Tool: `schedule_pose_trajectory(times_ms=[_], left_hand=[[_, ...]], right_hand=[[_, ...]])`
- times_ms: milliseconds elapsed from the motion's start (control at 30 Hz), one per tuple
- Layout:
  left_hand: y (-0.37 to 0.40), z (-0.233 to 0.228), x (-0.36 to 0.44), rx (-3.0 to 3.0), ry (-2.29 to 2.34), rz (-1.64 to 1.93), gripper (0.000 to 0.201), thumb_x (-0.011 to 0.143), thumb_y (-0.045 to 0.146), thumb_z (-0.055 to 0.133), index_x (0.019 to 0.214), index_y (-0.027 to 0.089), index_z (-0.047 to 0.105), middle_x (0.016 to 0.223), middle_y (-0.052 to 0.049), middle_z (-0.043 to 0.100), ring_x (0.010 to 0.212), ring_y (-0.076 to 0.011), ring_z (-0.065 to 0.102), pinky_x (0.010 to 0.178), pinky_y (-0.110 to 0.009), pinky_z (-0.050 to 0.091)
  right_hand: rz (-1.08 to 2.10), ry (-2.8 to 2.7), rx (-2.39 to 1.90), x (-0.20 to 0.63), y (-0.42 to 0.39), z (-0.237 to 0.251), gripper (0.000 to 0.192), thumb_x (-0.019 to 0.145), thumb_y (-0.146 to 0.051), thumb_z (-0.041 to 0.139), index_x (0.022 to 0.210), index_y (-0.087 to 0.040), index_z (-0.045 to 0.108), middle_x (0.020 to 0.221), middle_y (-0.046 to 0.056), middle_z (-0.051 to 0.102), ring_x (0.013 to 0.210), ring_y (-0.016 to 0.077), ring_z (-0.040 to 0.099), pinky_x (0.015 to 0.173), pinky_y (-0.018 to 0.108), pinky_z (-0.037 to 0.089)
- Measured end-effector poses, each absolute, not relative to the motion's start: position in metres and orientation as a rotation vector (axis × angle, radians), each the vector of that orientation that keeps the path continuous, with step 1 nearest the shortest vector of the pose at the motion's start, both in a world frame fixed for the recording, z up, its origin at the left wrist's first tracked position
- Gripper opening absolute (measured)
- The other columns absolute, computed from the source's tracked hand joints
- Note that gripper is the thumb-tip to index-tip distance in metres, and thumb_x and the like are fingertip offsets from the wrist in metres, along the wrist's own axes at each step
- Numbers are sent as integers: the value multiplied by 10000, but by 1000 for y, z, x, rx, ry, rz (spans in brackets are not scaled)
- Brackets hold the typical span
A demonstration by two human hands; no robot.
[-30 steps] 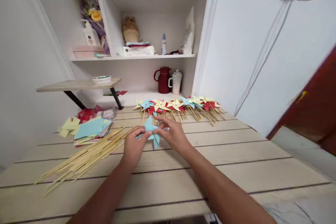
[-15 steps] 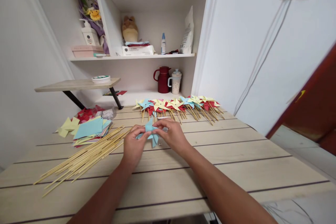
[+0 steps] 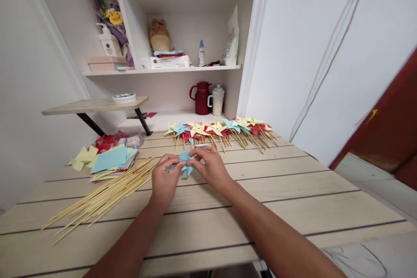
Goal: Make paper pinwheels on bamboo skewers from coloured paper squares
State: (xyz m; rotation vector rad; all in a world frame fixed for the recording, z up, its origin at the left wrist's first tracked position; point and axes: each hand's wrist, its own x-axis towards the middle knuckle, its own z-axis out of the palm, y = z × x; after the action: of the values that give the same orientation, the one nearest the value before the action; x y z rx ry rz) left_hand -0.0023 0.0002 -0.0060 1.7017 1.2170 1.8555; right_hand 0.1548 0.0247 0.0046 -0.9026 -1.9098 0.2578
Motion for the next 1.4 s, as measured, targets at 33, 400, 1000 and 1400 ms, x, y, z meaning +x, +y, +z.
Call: schedule_pose_trajectory(times_ms=[33,400,1000,1400], left_hand=[[0,-6,-2,1700,1218,1860,104,729,185,679,631,220,690,724,-2,610,710,-154,593,670,-261,476],[1,-8,0,1694,1198,1887,113,725,149,673,654,226,715,737,0,629,724,-152,610,673,-258,481],[7,-9,-7,1523,1240,1681,108,709,298,725,679,194,727,747,-18,667,754,-174,620,716,-290,480],[8,-11,-7,1488,1253,1687,130,710,323,725,710,193,733,757,-21,670,767,-184,616,749,-302,472]], right_hand=[[262,-1904,-905,155,25,4,60,824,-266,711,867,-240,679,827,21,719,757,194,605,807,357,422],[235,-1946,-888,152,20,7,68,878,-249,624,822,-211,624,732,17,650,763,196,562,758,329,403],[969,-1688,-831,155,30,2,222,801,-410,666,835,-196,622,699,-19,563,654,135,504,615,262,409],[1012,-1662,-816,157,30,3,252,793,-418,680,901,-191,666,803,11,646,735,156,565,681,284,445]])
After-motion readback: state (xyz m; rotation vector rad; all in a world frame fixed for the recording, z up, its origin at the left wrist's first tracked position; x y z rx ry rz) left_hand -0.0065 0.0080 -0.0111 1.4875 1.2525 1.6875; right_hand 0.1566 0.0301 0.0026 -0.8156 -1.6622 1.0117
